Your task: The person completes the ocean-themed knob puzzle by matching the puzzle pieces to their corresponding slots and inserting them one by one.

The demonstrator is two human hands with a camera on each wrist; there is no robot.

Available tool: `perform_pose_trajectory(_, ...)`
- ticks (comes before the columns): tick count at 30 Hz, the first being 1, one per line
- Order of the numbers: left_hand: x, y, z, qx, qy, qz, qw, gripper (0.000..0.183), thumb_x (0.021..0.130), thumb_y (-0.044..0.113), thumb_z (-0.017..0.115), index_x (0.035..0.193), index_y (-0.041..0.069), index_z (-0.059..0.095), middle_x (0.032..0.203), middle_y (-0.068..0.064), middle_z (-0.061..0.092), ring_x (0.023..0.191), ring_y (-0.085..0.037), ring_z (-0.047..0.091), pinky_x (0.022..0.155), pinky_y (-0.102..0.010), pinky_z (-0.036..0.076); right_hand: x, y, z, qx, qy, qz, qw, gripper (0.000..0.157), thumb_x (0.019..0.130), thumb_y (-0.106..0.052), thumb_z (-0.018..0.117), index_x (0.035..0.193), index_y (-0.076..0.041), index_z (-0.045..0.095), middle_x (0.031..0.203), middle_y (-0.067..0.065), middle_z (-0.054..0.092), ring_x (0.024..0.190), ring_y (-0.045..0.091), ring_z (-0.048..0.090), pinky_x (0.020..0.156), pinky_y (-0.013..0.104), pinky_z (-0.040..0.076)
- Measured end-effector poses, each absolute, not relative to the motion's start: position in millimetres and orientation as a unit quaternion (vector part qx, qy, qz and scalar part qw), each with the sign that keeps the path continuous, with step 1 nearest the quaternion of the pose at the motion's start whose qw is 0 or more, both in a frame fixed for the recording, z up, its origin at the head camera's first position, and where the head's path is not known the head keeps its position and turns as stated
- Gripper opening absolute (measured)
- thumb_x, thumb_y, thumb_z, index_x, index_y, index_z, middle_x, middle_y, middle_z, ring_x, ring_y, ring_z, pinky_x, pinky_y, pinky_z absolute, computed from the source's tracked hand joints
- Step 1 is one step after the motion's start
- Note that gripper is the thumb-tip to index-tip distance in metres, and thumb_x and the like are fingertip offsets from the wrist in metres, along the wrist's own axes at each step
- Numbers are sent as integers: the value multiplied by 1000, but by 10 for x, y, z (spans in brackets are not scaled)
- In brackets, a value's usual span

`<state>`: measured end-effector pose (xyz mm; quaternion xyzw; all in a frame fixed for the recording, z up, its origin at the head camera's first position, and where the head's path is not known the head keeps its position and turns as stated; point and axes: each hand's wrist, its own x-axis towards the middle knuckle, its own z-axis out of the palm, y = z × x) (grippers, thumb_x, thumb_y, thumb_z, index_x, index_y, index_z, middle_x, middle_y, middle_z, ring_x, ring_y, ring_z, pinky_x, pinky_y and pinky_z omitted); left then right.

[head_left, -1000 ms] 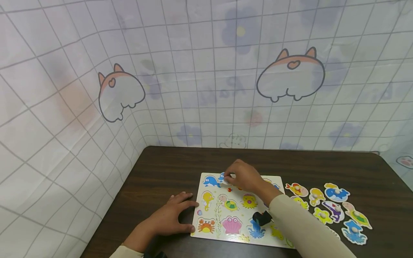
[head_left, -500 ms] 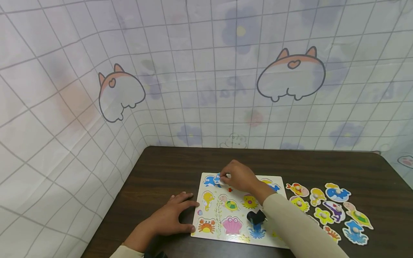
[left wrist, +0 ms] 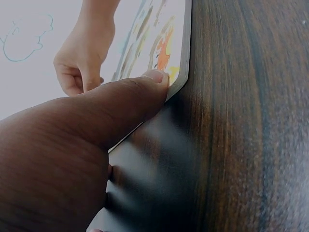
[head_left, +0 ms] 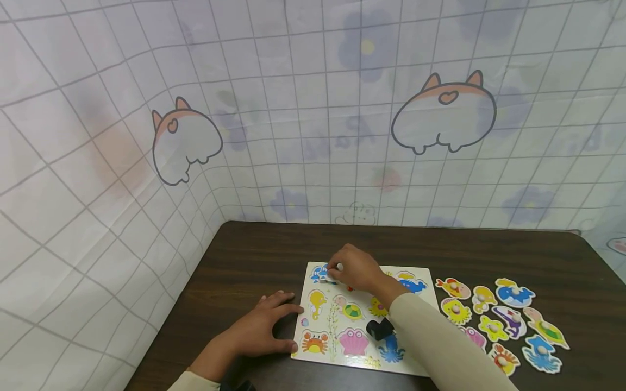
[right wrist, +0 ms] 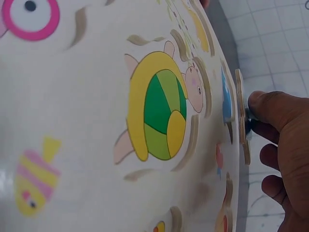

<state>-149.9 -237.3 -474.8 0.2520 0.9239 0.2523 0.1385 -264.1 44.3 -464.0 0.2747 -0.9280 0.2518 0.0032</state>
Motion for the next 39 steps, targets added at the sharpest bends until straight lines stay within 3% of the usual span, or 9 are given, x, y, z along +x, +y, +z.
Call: perform_pose_trajectory(39, -1487, -2365, -4727, 255, 923, 254, 136, 71, 86, 57, 78, 146, 27, 56, 162, -8, 35, 152, -39, 22, 119, -66, 15, -2698, 195, -4777, 288, -927, 239, 18, 8, 94, -26, 78, 99, -23, 82, 96, -9, 64, 93, 11, 57, 82, 35, 53)
